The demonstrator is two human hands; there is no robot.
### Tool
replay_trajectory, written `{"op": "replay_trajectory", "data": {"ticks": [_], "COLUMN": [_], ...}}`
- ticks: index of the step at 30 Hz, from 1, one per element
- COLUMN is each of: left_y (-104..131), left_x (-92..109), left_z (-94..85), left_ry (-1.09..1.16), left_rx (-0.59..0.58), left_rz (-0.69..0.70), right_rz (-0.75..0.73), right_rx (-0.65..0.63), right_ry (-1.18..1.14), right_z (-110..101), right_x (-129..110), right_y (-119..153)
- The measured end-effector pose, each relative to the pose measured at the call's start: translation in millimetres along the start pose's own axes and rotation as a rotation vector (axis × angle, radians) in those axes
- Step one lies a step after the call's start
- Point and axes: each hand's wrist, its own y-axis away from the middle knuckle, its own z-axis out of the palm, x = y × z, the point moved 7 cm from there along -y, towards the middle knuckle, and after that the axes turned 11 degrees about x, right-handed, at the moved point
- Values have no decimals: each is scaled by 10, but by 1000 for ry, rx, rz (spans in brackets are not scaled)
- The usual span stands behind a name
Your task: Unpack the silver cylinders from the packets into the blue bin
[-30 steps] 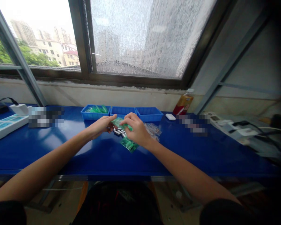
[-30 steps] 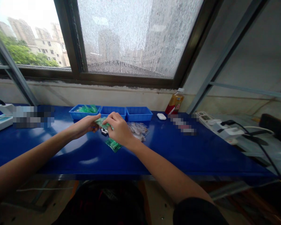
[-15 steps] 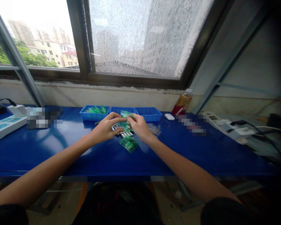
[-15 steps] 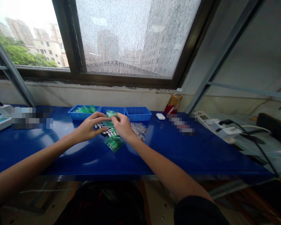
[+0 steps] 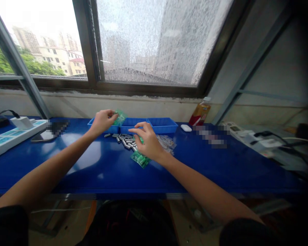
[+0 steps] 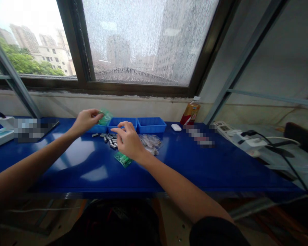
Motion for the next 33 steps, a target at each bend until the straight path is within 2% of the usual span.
{"op": "replay_trajectory", "data": {"ticks": [1, 3, 5, 7, 10, 12, 15, 18, 20, 21, 23, 26, 28, 30, 32, 33], "left_y": [-149, -405, -565, -602, -500, -405, -272, -99, 72, 170, 361, 544, 593, 623, 667, 693], "left_x": [-14, -53, -76, -127, -201, -213, -212, -106, 46, 110, 209, 275, 260, 200, 110, 65], "left_z": [-61, -65, 25, 184, 405, 477, 486, 404, 296, 241, 172, 190, 263, 361, 458, 494], "left_ry": [-141, -353, -496, -623, -736, -763, -788, -767, -685, -621, -460, -178, 19, 215, 395, 475], "left_rx": [61, 70, 37, -49, -180, -217, -246, -179, -41, 14, 39, -97, -228, -348, -441, -470], "left_rz": [30, 70, 140, 186, 217, 229, 217, 291, 404, 438, 471, 390, 237, 18, -235, -356], "right_rz": [10, 30, 48, 57, 41, 35, 70, 119, 145, 158, 188, 248, 294, 309, 242, 181], "right_rx": [7, 5, -9, -40, -206, -404, -739, -978, -1023, -1017, -979, -858, -693, -463, -274, -220], "right_ry": [5, 20, 43, 71, 93, 101, 110, 104, 101, 93, 54, -46, -98, -101, -62, -36], "right_z": [-15, -26, -18, -2, 41, 66, 75, 85, 108, 122, 147, 152, 114, 31, -41, -52], "right_x": [14, 48, 76, 85, 57, 45, 77, 127, 152, 158, 159, 162, 199, 248, 241, 207], "right_y": [-3, -3, -1, -7, -21, -3, 106, 248, 293, 298, 284, 203, 101, -14, -84, -95]}}
